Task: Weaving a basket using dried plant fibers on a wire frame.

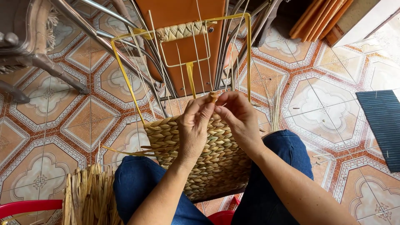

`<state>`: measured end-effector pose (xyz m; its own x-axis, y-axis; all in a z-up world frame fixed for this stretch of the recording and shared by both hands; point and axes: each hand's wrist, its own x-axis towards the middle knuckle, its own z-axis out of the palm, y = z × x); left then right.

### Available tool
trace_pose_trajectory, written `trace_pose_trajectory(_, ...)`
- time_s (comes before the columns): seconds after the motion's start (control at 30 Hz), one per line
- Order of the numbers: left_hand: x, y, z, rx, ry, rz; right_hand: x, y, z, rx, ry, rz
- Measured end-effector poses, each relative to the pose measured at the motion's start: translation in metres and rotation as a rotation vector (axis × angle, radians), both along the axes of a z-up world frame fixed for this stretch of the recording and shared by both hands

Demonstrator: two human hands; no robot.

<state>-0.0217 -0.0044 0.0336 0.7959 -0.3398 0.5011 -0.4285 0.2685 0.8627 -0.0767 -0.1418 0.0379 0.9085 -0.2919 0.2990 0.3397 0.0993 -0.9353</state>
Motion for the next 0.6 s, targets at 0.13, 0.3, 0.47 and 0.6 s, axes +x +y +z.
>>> trace_pose_trajectory(0.13,-0.003,0.003,0.005,0.220,0.188,0.018,-0.005,-0.003,0.018,-0.280,-0.057,-0.103)
trace_pose_trajectory(0.3,-0.004,0.000,-0.008,0.452,-0.024,-0.049,0.002,-0.035,-0.007,0.102,0.069,0.007)
trace_pose_trajectory(0.47,-0.005,0.010,-0.013,0.531,-0.384,-0.027,-0.015,-0.132,0.010,0.295,-0.077,-0.204)
trace_pose_trajectory(0.6,0.006,0.014,-0.018,0.582,-0.370,0.081,-0.018,-0.130,0.018,-0.002,0.020,-0.205)
